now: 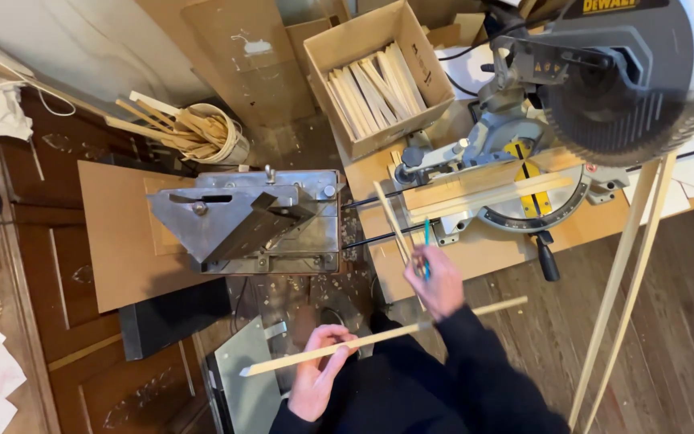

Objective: The user is measuring and cutting wooden molding strips for picture frames using a miter trimmer and a miter saw.

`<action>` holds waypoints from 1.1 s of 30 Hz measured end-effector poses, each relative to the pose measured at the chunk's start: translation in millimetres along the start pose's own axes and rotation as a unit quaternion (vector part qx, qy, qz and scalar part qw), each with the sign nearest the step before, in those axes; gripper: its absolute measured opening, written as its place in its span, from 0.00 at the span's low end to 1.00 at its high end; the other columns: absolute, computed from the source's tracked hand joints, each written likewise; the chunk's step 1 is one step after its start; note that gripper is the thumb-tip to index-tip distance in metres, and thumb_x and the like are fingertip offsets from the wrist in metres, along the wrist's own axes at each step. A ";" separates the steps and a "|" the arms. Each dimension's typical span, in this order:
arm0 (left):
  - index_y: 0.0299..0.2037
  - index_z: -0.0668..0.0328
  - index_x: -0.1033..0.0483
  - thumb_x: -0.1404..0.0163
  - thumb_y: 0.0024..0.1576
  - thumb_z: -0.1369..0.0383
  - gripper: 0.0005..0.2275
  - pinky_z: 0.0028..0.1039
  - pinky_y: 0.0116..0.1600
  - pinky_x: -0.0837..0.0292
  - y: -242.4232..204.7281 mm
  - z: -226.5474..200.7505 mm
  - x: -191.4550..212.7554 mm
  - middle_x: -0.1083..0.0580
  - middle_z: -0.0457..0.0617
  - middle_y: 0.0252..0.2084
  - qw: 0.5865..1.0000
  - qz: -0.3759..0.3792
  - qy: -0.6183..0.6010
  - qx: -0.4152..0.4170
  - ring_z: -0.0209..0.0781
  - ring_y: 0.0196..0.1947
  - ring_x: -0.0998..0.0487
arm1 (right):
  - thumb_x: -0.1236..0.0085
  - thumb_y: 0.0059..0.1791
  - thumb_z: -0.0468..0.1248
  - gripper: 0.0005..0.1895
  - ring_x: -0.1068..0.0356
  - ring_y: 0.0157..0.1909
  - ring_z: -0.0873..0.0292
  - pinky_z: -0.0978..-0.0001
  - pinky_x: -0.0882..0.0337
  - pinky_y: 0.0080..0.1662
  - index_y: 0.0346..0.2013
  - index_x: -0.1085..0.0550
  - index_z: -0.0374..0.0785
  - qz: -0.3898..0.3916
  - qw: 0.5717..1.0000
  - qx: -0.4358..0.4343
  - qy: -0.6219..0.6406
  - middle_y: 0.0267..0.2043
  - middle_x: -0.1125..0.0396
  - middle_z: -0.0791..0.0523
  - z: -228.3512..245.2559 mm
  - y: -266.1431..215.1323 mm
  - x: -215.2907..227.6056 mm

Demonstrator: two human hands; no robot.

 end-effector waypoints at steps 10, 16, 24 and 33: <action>0.50 0.63 0.39 0.54 0.61 0.77 0.10 0.40 0.63 0.29 -17.5 29.2 24.8 0.29 0.56 0.47 0.994 -0.012 -0.094 0.060 0.48 0.54 0.23 | 0.36 0.45 0.36 0.11 0.28 0.35 0.45 0.52 0.29 0.35 0.38 0.29 0.40 0.096 0.991 -0.028 -0.084 0.42 0.32 0.51 -101.3 16.1 -111.7; 0.50 0.61 0.39 0.54 0.62 0.77 0.09 0.40 0.64 0.30 -18.5 24.2 22.8 0.30 0.55 0.47 0.993 0.025 -0.083 0.079 0.48 0.54 0.24 | 0.37 0.46 0.38 0.13 0.28 0.42 0.44 0.53 0.27 0.39 0.43 0.27 0.40 0.120 0.991 0.019 -0.063 0.45 0.33 0.51 -79.3 22.0 -100.9; 0.49 0.60 0.39 0.56 0.62 0.76 0.08 0.41 0.64 0.28 -12.2 13.3 18.0 0.30 0.56 0.47 0.990 0.005 -0.103 0.098 0.49 0.54 0.23 | 0.45 0.48 0.29 0.15 0.29 0.55 0.47 0.57 0.28 0.56 0.49 0.25 0.45 0.073 0.987 0.116 -0.084 0.57 0.31 0.55 -159.4 42.1 -66.3; 0.46 0.58 0.40 0.54 0.62 0.76 0.08 0.44 0.60 0.24 -8.1 -15.1 45.2 0.30 0.56 0.46 0.993 0.010 -0.110 0.033 0.51 0.53 0.23 | 0.40 0.38 0.29 0.16 0.32 0.57 0.47 0.52 0.34 0.53 0.39 0.23 0.46 0.083 0.971 0.161 -0.158 0.54 0.30 0.54 -165.1 93.0 -31.6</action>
Point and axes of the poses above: each hand's wrist, its own y-axis towards the middle knuckle, its own x-axis out of the back of the hand, z = x × y, the point moved 3 cm from there along y, towards the middle knuckle
